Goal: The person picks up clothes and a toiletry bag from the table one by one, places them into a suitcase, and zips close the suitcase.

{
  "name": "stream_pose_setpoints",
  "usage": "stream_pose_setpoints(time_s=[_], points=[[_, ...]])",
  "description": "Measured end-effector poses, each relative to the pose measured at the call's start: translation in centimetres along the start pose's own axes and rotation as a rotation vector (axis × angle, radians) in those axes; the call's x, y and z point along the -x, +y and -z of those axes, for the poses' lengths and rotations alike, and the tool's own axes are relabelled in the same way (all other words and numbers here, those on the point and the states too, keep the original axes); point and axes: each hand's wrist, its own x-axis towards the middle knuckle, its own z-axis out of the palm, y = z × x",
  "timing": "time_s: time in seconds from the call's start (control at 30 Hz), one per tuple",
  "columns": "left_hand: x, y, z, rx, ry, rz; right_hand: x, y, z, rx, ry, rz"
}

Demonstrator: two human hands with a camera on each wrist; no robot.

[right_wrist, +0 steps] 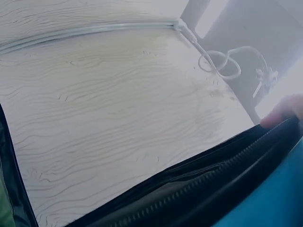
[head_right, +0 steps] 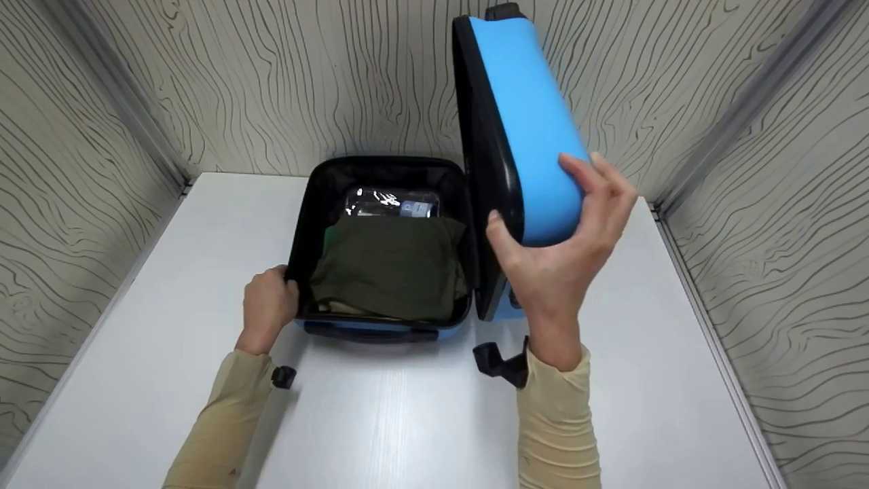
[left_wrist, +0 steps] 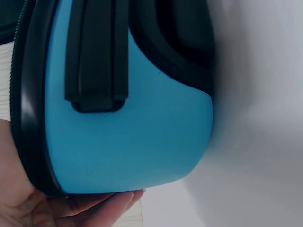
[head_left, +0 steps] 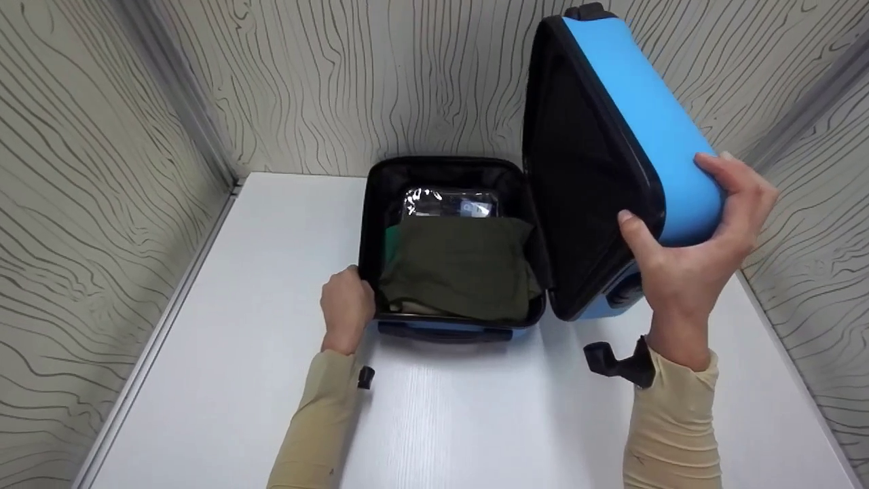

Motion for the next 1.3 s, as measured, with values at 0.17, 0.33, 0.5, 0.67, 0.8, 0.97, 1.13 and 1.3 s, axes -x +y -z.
stream_pose_setpoints(time_s=[0.17,0.33,0.5,0.67,0.8,0.97,1.13,1.3], points=[[0.4,1.4,-1.2,0.011,-0.005,-0.025,0.5,-0.8,-1.1,0.073,-0.062,0.088],[0.7,2.8,-2.3,0.022,-0.019,-0.040,1.2,-1.1,-2.0,0.151,-0.107,0.175],[0.9,3.8,-2.8,0.037,-0.028,-0.056,2.0,-0.2,-2.6,0.237,-0.115,0.252],[0.8,4.1,-2.7,0.069,-0.055,-0.078,3.2,1.1,-3.7,0.302,-0.145,0.318],[0.5,3.7,-2.3,0.109,-0.113,-0.081,4.4,1.5,-4.7,0.336,-0.182,0.378],[0.1,2.9,-1.6,0.177,-0.223,-0.062,5.9,1.4,-6.2,0.345,-0.238,0.458],[-0.1,2.1,-1.3,0.237,-0.268,-0.053,8.1,1.6,-8.0,0.382,-0.332,0.546],[0.0,1.4,-1.5,0.314,-0.272,-0.045,10.3,2.1,-9.3,0.430,-0.431,0.622]])
